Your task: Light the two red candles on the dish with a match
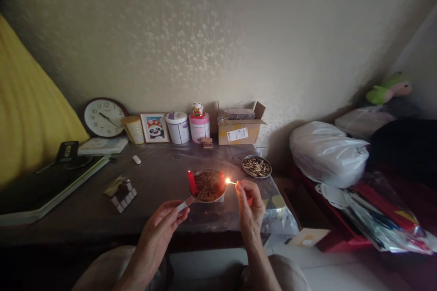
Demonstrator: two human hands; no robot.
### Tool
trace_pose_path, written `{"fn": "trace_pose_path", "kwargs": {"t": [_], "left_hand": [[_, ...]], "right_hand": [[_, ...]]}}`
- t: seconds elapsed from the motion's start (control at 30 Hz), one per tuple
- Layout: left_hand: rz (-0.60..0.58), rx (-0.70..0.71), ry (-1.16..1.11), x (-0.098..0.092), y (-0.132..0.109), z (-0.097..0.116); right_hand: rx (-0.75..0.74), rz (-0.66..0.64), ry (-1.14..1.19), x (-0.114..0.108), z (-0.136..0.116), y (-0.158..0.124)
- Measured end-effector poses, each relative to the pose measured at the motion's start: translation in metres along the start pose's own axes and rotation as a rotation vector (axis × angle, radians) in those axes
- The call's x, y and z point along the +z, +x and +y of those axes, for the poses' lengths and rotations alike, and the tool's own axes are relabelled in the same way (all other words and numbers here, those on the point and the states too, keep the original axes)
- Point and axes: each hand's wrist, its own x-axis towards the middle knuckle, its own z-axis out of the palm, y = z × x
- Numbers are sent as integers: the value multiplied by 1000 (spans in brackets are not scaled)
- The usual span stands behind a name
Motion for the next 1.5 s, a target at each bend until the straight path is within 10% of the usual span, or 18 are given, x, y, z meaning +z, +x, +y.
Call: {"fn": "trace_pose_path", "kwargs": {"t": [0.33, 0.93, 1.5], "left_hand": [[31, 14, 31, -2, 0, 3], [65, -18, 18, 0, 3, 3], [49, -36, -7, -7, 6, -1]], "right_hand": [[47, -24, 58, 4, -4, 6], [-444, -152, -228, 14, -9, 30], [125, -81, 257, 21, 18, 30]]}}
